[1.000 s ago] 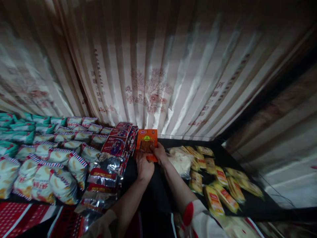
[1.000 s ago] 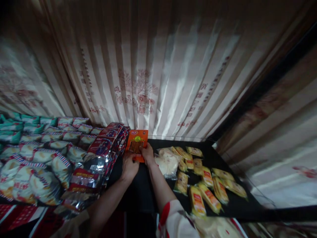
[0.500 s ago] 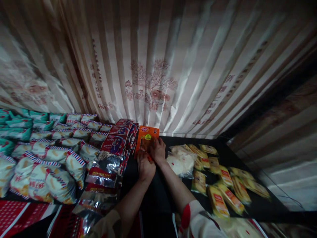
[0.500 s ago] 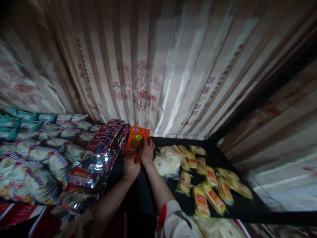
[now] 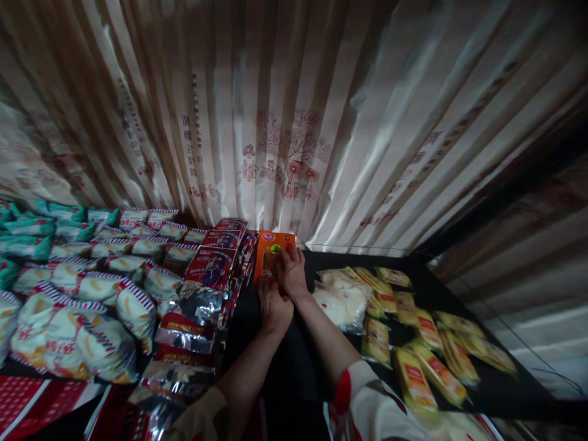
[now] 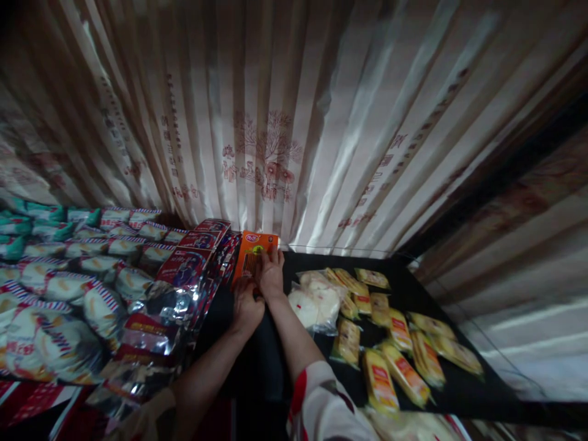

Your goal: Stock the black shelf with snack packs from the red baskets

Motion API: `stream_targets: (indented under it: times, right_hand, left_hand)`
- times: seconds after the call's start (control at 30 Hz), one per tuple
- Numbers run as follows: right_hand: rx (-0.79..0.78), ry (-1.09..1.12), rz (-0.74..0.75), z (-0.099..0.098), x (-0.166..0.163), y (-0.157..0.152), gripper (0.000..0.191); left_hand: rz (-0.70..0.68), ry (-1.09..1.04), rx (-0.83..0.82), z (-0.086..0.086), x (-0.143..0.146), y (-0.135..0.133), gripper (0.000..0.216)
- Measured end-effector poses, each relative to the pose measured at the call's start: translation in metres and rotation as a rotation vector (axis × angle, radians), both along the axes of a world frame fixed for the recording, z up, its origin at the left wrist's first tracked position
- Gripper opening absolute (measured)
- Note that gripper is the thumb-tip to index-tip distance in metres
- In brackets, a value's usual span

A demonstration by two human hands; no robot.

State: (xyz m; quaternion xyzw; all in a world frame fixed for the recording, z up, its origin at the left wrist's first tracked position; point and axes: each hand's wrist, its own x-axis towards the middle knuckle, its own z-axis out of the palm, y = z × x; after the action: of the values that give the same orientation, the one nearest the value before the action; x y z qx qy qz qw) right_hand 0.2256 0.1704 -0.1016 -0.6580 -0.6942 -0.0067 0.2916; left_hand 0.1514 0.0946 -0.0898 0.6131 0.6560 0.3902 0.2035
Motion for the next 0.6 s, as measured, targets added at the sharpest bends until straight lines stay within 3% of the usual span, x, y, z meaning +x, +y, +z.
stream_targets:
  times: [0.27,0.43,0.6]
  right_hand:
    - [-0.211,-0.133,0.066,0.023,-0.008,0.006,0.054]
    - [-0.307,-0.125,0.092,0.017,-0.007,0.019,0.055]
    - [-0.226,-0.129,0.106,0.011,-0.006,0.027,0.053]
  left_hand:
    - [-0.014,0.038,-0.08,0.012,-0.001,0.003,0.042]
    - [-0.038,0.087,-0.177,0.015,0.0,-0.004,0.05]
    - [-0.1,0.192,-0.24,0.015,0.001,-0.012,0.061]
